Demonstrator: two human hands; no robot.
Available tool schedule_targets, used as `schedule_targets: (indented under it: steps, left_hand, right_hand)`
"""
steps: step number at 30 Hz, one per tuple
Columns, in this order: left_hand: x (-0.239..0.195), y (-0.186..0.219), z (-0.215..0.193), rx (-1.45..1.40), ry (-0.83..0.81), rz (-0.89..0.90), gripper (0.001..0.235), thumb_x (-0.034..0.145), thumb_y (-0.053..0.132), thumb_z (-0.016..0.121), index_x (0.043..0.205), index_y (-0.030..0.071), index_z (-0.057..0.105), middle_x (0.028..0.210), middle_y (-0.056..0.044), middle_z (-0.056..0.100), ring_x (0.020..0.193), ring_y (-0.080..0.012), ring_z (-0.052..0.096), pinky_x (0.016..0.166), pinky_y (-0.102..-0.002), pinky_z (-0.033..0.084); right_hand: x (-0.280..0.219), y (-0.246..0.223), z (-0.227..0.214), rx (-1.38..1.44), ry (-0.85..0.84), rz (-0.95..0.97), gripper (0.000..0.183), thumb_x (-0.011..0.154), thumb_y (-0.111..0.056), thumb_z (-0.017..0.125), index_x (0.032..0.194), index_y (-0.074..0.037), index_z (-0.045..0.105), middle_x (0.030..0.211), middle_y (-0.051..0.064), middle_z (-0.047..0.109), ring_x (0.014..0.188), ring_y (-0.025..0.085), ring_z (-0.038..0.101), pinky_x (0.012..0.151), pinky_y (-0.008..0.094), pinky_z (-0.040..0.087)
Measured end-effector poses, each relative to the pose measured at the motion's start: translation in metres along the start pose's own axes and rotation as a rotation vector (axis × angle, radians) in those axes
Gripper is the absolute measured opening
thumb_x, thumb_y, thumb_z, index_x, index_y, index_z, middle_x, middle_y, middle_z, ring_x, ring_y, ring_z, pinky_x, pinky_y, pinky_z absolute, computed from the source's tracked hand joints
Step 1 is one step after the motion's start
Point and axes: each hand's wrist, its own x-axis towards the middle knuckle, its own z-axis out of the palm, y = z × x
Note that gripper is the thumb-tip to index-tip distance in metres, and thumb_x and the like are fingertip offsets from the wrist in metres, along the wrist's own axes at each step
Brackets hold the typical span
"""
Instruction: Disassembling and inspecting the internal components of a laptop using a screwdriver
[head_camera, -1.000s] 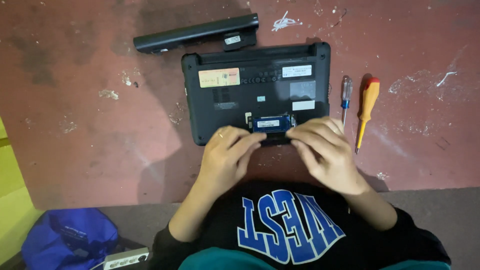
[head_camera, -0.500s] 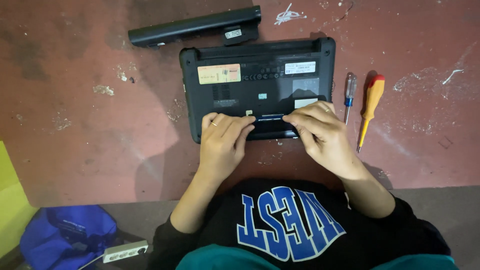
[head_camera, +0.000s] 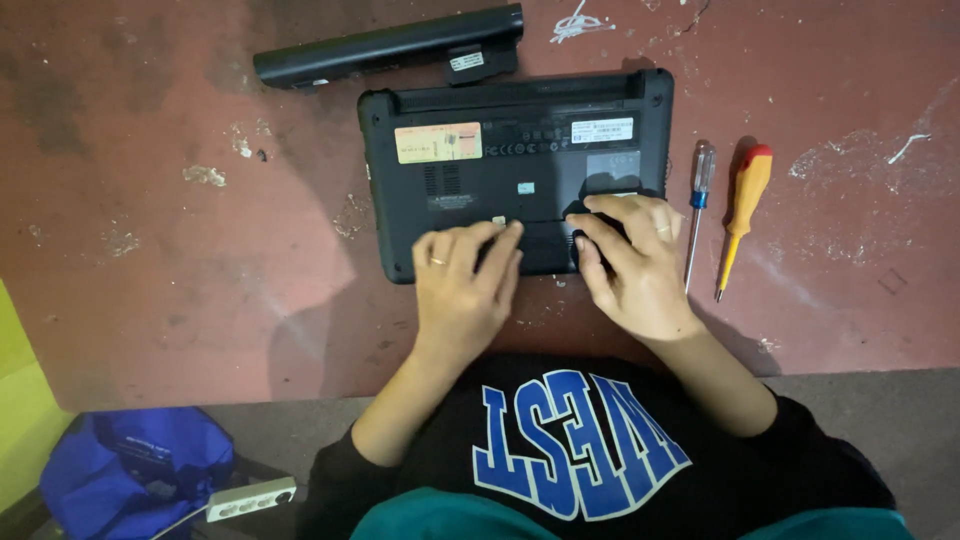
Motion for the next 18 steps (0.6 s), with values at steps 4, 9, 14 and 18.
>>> schedule_targets:
  steps: [4,9,14,18]
  left_hand:
    - [-0.006,0.020,0.014,-0.038,0.012,0.056,0.036,0.086,0.026,0.074,0.119,0.011,0.069,0.121,-0.012,0.063,0.111,-0.0305,0.062,0.087,-0.043,0.045]
    - [-0.003,0.024,0.012,0.062,-0.159,0.209,0.028,0.102,0.002,0.055,0.127,0.008,0.065,0.133,-0.009,0.058,0.127,-0.0290,0.053,0.106,-0.049,0.046]
    - [0.002,0.032,0.012,0.087,-0.238,0.244,0.039,0.098,-0.002,0.045,0.133,0.005,0.060,0.139,-0.010,0.056,0.132,-0.0286,0.050,0.111,-0.043,0.039]
    - [0.002,0.036,0.018,0.150,-0.254,0.268,0.040,0.097,0.000,0.047,0.135,0.007,0.060,0.141,-0.008,0.055,0.133,-0.0265,0.050,0.112,-0.041,0.039]
  right_hand:
    - [-0.006,0.005,-0.005,-0.083,-0.011,-0.024,0.021,0.093,-0.013,0.062,0.109,-0.009,0.074,0.113,0.010,0.064,0.104,0.030,0.058,0.094,0.044,0.041]
    - [-0.014,0.029,-0.044,-0.347,0.104,0.283,0.025,0.097,0.002,0.064,0.121,-0.002,0.068,0.120,0.023,0.052,0.109,0.037,0.043,0.086,0.049,0.038]
    - [-0.021,0.069,-0.066,-0.460,-0.125,0.496,0.046,0.096,-0.014,0.073,0.139,-0.004,0.059,0.110,0.023,0.055,0.089,0.041,0.057,0.071,0.051,0.048]
    - [-0.026,0.077,-0.078,-0.380,-0.186,0.505,0.055,0.092,-0.005,0.078,0.143,-0.005,0.057,0.111,0.019,0.067,0.091,0.035,0.065,0.072,0.044,0.050]
